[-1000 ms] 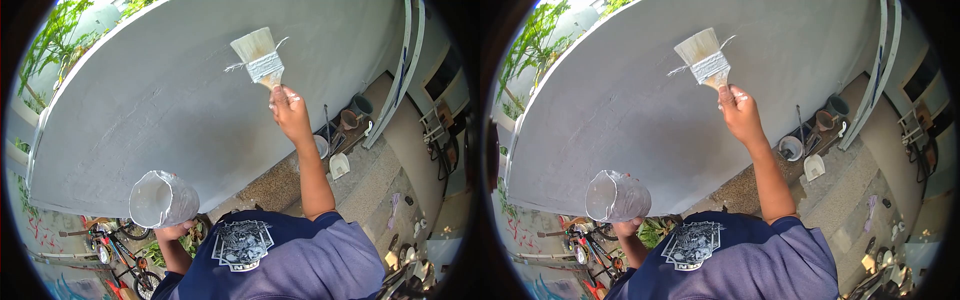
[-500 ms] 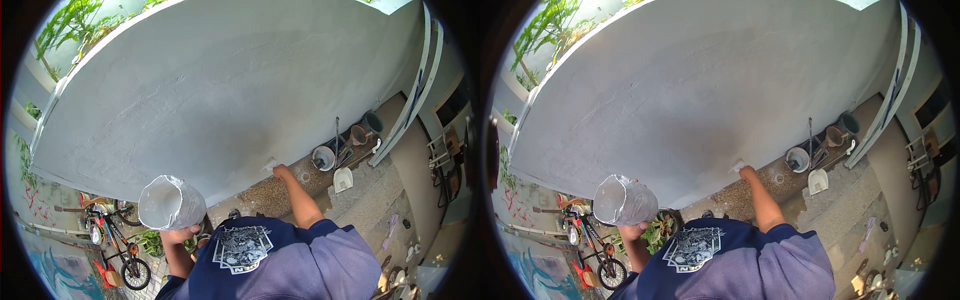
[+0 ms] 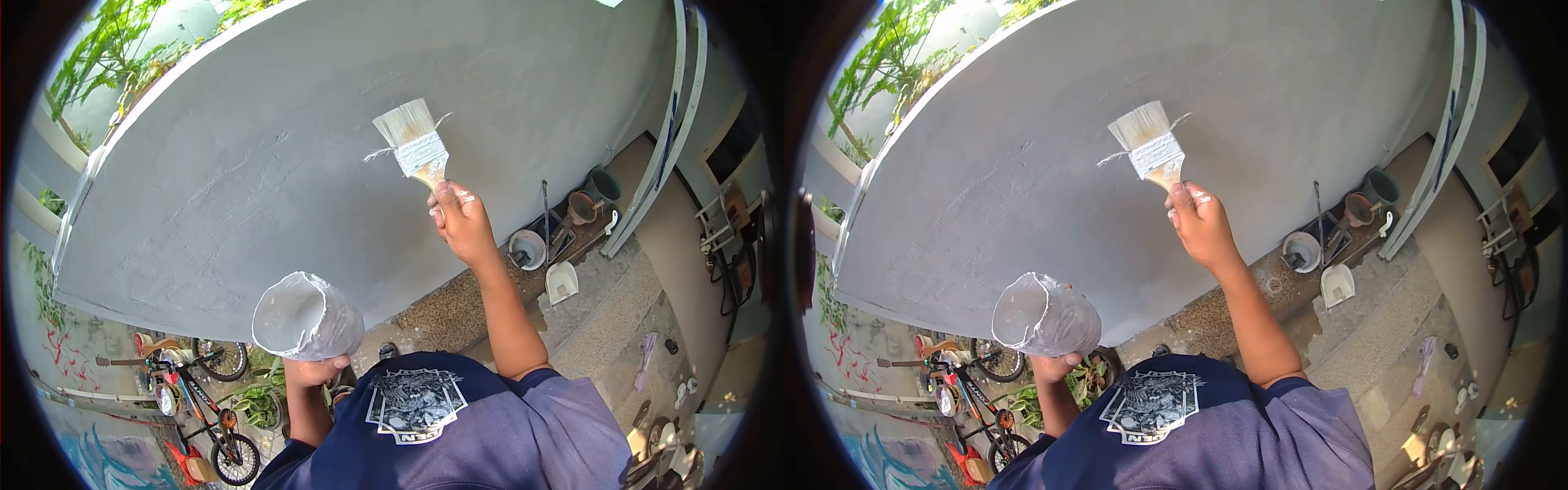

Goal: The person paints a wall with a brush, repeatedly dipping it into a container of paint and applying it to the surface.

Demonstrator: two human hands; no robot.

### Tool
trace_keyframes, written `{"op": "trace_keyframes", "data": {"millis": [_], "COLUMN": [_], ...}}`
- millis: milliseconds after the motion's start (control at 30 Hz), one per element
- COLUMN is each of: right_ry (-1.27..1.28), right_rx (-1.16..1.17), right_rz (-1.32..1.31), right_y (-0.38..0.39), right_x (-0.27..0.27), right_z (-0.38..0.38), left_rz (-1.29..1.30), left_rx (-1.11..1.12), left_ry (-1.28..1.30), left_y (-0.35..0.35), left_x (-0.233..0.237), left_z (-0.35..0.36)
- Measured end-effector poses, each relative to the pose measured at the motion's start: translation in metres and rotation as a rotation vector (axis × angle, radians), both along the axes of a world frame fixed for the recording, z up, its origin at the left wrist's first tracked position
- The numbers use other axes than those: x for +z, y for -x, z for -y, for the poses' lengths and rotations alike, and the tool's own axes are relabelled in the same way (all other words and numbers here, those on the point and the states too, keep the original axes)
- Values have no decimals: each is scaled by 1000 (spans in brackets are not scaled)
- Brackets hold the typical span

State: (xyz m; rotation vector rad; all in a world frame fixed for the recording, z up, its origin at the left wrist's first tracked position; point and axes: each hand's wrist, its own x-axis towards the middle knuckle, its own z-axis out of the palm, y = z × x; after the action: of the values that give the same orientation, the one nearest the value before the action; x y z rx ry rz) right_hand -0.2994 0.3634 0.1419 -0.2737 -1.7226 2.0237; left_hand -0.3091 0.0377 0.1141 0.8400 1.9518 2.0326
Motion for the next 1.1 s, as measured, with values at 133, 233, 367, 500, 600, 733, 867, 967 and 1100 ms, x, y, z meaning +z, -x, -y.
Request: {"op": "trace_keyframes", "data": {"millis": [133,233,367,500,600,733,867,967,1100], "right_ry": [-194,-440,-156,-395,-5,-34,236,65,-44], "right_rx": [-4,-161,-34,-86,-88,-205,-326,-338,-299], "right_rz": [132,297,825,911,566,281,-39,73,320], "right_y": [29,44,19,5,16,16,6,22,58], "right_x": [-37,-137,-297,-306,-185,-24,3,-27,-177], "right_z": [16,26,14,20,27,41,63,69,68], "left_rz": [-51,-82,-12,-68,131,-10,36,72,69], "left_rx": [-91,-135,-182,-246,-326,-313,-372,-444,-485], "left_ry": [48,97,99,120,107,-7,-38,53,35], "left_y": [13,24,35,57,66,82,99,110,119], "left_x": [-9,-17,-17,-15,-7,-3,-10,-16,-17], "left_z": [6,20,33,48,54,52,56,65,73]}}
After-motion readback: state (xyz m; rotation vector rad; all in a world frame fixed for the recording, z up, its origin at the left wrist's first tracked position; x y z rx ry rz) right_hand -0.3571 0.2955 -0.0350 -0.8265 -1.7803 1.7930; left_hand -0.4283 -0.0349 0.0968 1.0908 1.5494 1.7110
